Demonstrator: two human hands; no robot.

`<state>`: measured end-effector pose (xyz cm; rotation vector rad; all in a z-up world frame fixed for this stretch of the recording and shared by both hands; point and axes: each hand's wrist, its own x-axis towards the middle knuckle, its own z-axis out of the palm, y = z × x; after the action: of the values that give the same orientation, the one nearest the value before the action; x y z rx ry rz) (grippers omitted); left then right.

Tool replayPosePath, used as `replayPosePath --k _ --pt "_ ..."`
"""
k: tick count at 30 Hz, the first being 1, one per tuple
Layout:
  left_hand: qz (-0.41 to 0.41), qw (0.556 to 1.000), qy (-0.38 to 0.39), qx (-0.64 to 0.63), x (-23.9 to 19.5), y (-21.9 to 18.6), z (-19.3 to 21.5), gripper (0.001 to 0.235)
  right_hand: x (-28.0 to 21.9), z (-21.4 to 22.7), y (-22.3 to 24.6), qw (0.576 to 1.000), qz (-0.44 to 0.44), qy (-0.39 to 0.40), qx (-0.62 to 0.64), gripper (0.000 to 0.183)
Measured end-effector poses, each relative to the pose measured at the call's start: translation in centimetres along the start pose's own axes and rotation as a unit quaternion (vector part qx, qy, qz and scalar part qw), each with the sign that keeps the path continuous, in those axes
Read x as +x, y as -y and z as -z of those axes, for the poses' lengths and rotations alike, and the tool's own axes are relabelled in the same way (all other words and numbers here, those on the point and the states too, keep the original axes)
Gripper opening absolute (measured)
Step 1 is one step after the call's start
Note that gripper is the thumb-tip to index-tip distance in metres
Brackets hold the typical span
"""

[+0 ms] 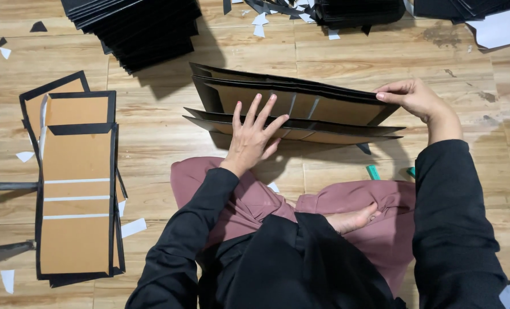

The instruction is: The person sits on the floor and assembles rectangular cardboard frames by applying black tape to the edges. They use a green utility knife to cut the tape and smooth it down, then stack the completed frames.

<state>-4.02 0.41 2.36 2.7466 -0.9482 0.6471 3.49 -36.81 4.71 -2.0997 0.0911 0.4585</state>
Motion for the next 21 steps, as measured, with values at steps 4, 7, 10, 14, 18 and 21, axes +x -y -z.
replayPosePath --k 4,7,10,14,18,21 --pt "0.002 1.000 -0.008 -0.008 -0.1 0.0 0.0 0.062 0.4 0.0 -0.9 1.000 0.011 0.004 0.018 0.018" --pt "0.001 1.000 -0.012 -0.010 -0.1 0.0 -0.1 0.061 -0.1 -0.1 -0.6 1.000 0.014 0.007 0.026 0.018" --pt "0.001 1.000 -0.011 -0.008 0.2 0.1 -0.1 0.063 -0.2 -0.1 -0.8 1.000 0.007 0.001 0.003 0.020" --pt "0.004 1.000 -0.008 0.004 0.1 0.0 0.0 0.065 -0.3 -0.2 -1.8 0.999 0.036 0.003 -0.022 0.022" --pt "0.011 1.000 -0.003 0.010 0.1 0.1 0.0 0.071 -0.9 -0.5 -1.5 0.999 0.025 -0.006 -0.019 0.022" --pt "0.014 1.000 -0.003 0.020 0.3 0.1 0.0 0.075 -1.9 -0.9 -1.0 1.000 0.005 -0.009 -0.026 0.025"
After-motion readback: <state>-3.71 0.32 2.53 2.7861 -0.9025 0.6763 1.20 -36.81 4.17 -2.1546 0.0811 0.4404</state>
